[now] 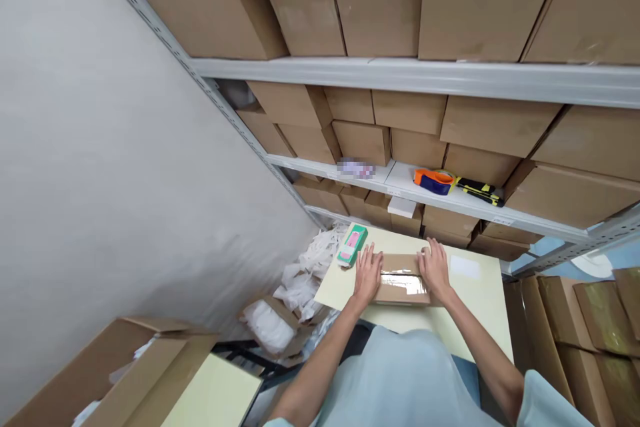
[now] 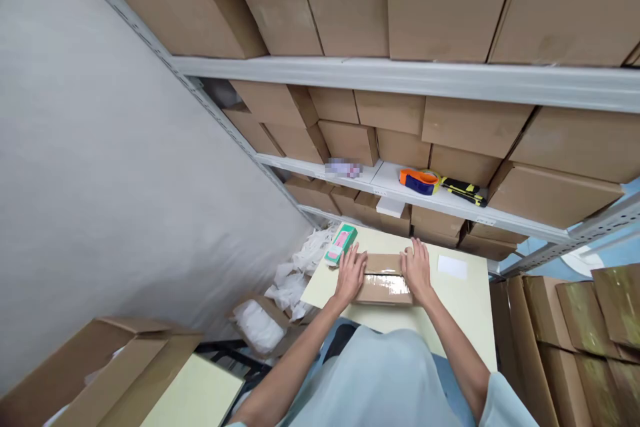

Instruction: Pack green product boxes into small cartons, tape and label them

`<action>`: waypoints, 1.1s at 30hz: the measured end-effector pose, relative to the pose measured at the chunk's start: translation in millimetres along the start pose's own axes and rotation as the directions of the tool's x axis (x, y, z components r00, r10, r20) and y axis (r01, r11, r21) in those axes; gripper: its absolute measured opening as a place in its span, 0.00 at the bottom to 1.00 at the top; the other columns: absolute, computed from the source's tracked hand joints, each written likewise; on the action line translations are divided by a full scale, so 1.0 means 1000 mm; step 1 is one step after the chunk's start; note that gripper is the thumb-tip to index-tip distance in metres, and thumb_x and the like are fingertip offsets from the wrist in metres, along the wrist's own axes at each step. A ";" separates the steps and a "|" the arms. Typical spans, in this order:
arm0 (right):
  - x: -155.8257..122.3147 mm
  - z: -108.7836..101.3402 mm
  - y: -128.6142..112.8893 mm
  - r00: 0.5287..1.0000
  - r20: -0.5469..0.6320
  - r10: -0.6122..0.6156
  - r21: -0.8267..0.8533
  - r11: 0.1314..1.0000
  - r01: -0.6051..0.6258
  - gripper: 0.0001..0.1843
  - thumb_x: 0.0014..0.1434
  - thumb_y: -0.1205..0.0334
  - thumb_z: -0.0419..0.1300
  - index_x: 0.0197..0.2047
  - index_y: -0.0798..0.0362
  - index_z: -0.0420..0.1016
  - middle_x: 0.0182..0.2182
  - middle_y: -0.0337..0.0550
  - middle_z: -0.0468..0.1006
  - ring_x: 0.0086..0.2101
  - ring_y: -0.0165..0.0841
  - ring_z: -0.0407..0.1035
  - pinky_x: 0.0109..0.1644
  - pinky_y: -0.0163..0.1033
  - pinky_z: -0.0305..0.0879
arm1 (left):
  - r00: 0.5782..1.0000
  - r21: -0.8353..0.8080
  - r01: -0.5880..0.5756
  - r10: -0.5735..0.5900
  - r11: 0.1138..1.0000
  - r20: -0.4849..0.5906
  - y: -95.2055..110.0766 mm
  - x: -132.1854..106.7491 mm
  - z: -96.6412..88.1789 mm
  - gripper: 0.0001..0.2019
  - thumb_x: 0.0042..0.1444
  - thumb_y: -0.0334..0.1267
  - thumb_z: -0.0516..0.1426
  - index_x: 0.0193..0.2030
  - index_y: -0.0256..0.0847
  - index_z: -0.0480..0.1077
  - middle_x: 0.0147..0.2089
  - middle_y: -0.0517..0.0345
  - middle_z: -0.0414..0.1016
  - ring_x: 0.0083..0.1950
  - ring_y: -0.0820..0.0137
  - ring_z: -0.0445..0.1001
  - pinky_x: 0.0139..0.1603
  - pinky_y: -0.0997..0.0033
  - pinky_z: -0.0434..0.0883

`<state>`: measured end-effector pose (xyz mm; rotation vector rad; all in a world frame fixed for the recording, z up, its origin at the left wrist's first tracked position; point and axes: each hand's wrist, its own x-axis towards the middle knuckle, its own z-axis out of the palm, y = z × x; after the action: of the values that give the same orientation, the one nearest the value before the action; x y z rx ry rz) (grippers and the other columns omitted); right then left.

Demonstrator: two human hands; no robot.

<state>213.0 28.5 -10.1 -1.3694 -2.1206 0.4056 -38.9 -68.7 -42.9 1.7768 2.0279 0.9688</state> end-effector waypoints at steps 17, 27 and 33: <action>0.245 -0.111 -0.040 0.986 0.100 0.133 -0.151 0.982 -0.117 0.19 0.61 0.67 0.68 0.55 0.62 0.78 0.45 0.74 0.86 0.52 0.59 0.82 0.64 0.62 0.71 | 0.926 -0.215 -0.335 0.280 0.917 -0.252 0.160 0.160 -0.061 0.22 0.76 0.44 0.55 0.71 0.43 0.75 0.76 0.38 0.75 0.80 0.46 0.70 0.85 0.34 0.63; 0.064 -0.069 -0.060 0.984 0.171 0.054 0.686 0.710 -0.158 0.33 0.69 0.30 0.64 0.61 0.50 0.75 0.56 0.56 0.87 0.56 0.51 0.81 0.66 0.59 0.78 | 0.970 -0.594 -0.092 -0.063 0.799 -0.234 0.134 0.034 -0.041 0.18 0.74 0.55 0.63 0.58 0.44 0.79 0.54 0.46 0.83 0.54 0.59 0.85 0.61 0.52 0.84; -0.001 -0.062 -0.105 0.967 0.236 0.097 0.776 0.580 -0.248 0.36 0.69 0.30 0.67 0.65 0.49 0.76 0.58 0.53 0.86 0.58 0.46 0.81 0.68 0.53 0.77 | 0.961 -0.590 -0.058 -0.116 0.805 -0.252 0.139 -0.011 -0.053 0.13 0.74 0.50 0.65 0.55 0.44 0.82 0.51 0.49 0.85 0.51 0.62 0.86 0.56 0.58 0.85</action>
<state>174.7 -21.0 94.5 -0.9840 -1.5385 1.4169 38.2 -92.7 83.1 1.3131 1.6058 1.6981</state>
